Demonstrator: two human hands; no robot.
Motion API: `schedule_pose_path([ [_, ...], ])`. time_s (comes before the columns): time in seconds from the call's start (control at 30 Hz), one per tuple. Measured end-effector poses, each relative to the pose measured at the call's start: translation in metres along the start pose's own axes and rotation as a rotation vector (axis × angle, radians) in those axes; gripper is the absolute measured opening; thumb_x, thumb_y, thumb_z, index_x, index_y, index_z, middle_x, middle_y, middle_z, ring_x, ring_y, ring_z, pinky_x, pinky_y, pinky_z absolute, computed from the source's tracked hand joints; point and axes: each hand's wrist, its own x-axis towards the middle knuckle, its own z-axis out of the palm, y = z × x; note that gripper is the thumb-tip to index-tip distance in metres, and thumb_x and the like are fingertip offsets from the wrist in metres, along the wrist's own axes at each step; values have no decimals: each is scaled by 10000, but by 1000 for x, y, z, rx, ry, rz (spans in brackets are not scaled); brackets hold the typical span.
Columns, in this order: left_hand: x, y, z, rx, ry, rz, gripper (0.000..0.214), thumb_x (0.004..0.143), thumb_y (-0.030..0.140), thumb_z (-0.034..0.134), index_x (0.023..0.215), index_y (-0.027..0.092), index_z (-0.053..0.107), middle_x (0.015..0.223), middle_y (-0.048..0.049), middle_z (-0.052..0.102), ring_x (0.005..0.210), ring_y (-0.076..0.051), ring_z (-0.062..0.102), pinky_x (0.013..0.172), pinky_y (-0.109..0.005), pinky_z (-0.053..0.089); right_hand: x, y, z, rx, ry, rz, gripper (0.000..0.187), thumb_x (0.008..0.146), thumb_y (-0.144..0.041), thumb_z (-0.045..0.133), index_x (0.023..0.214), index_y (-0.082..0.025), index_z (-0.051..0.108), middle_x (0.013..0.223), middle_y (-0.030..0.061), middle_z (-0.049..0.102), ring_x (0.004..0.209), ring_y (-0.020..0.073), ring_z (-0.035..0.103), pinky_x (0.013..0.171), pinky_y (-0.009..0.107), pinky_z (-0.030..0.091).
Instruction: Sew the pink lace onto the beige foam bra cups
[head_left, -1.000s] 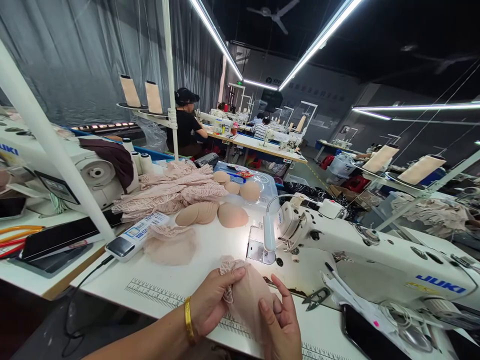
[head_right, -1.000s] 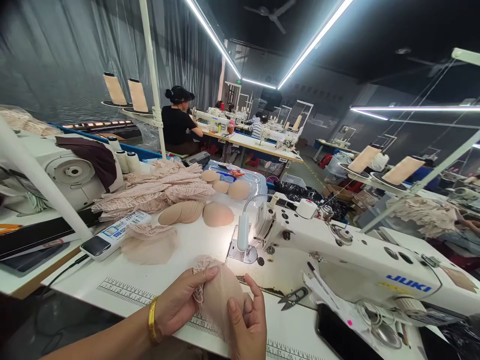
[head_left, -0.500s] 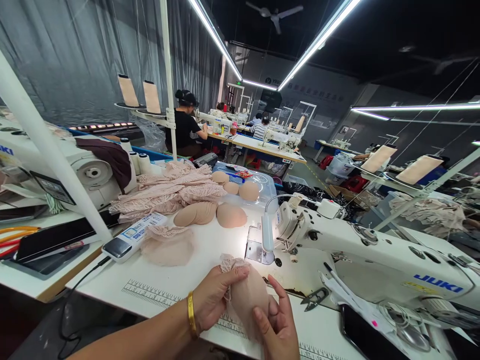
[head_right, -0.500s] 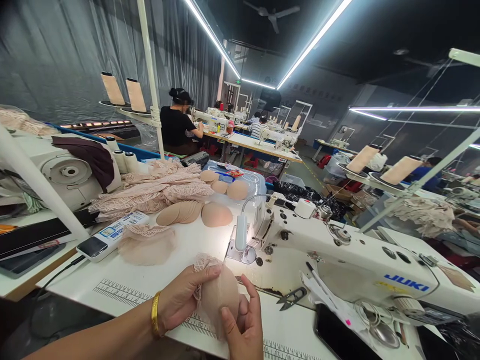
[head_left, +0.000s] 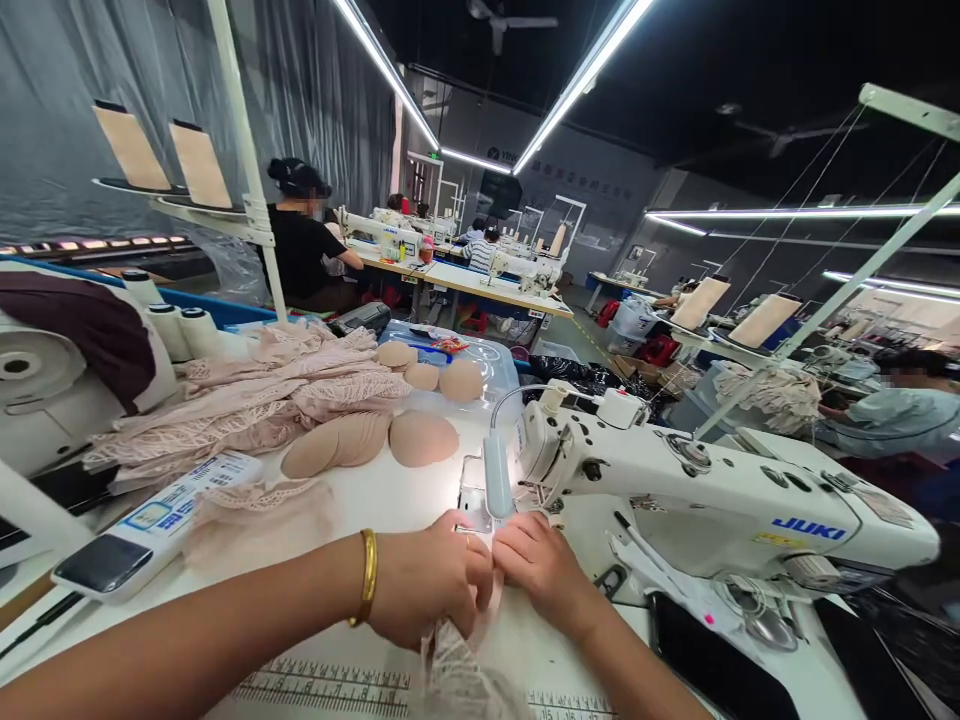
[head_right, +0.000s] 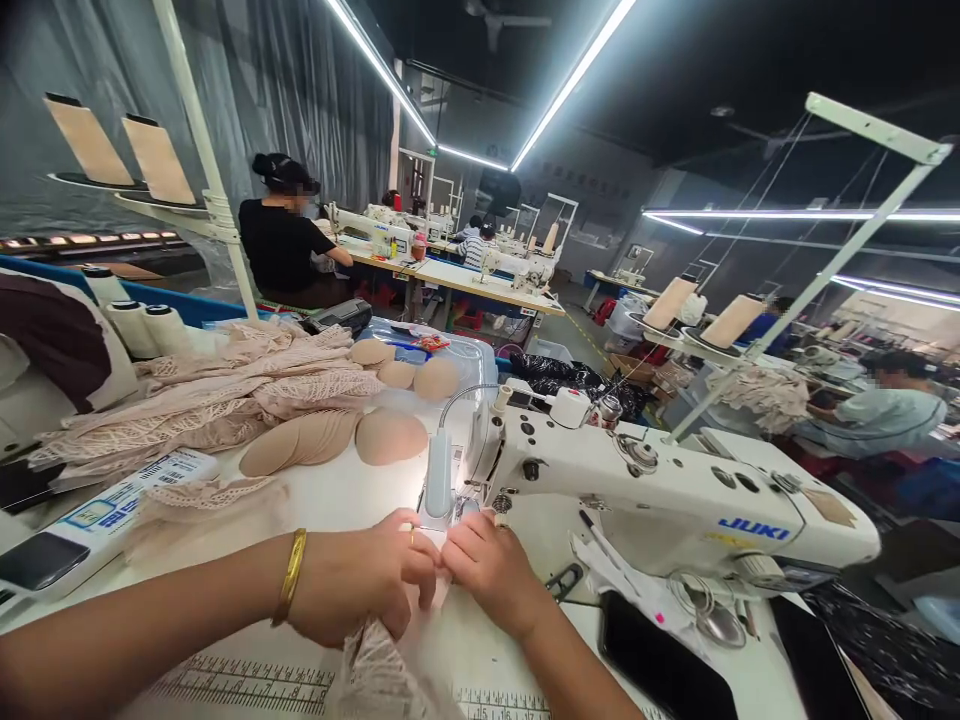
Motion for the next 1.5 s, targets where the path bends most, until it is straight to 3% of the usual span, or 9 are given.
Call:
schedule_pose_path([
  [0.1, 7, -25, 1, -54, -83, -18, 218, 602, 61, 801, 584, 166, 611, 1044, -57, 744, 932, -276, 665, 973, -495, 316, 4, 8, 5, -82, -8, -46, 330, 1055, -83, 432, 895, -234, 677, 899, 37, 751, 888, 198, 611, 710, 303, 457],
  [0.2, 7, -33, 4, -75, -57, -9, 207, 636, 100, 808, 587, 173, 620, 996, -56, 734, 947, -279, 659, 929, -465, 329, -3, 8, 0, 12, -46, -6, 333, 1014, -31, 440, 1046, -238, 699, 1049, 35, 783, 1000, 203, 630, 712, 289, 474],
  [0.37, 4, -29, 10, -26, 50, 1, 159, 671, 161, 810, 630, 192, 659, 1000, -69, 742, 920, -277, 636, 858, -426, 338, -10, 6, -10, 96, -110, 76, 387, 963, -1, 462, 1100, -250, 725, 1022, 41, 783, 975, 209, 648, 727, 299, 493],
  [0.67, 7, -25, 14, -40, 20, -17, 197, 664, 95, 775, 629, 177, 599, 998, -52, 772, 853, -252, 641, 806, -438, 293, -10, 7, -6, 37, -93, 116, 369, 914, 36, 473, 1062, -231, 680, 1069, 40, 772, 1003, 217, 642, 771, 312, 501],
  [0.87, 7, -30, 14, 59, 78, -56, 182, 621, 61, 743, 682, 182, 623, 1043, -87, 749, 846, -255, 637, 826, -448, 322, -11, 7, -2, -11, -67, 182, 363, 891, 30, 456, 1015, -241, 663, 999, 39, 739, 920, 209, 643, 790, 317, 509],
  [1.07, 4, -26, 11, -7, 8, -23, 221, 635, 27, 726, 678, 186, 578, 1050, -56, 764, 830, -243, 653, 879, -470, 319, -7, 0, 0, 87, -34, 105, 412, 922, -19, 456, 1247, -208, 626, 1108, 80, 735, 1038, 243, 623, 805, 336, 517],
  [1.23, 5, -26, 14, -81, 21, 14, 212, 683, 53, 710, 692, 197, 554, 988, -45, 787, 776, -221, 665, 882, -447, 352, -2, -8, 1, 129, -60, 141, 324, 945, -38, 484, 1137, -215, 675, 1055, 60, 744, 929, 237, 580, 779, 347, 489],
  [1.5, 8, -21, 9, -9, 50, -13, 248, 623, 6, 653, 661, 197, 500, 957, -50, 769, 780, -233, 647, 792, -406, 379, -3, -8, 4, 101, -79, 193, 354, 927, -13, 526, 1180, -216, 667, 1123, 68, 717, 997, 240, 579, 790, 331, 449],
])
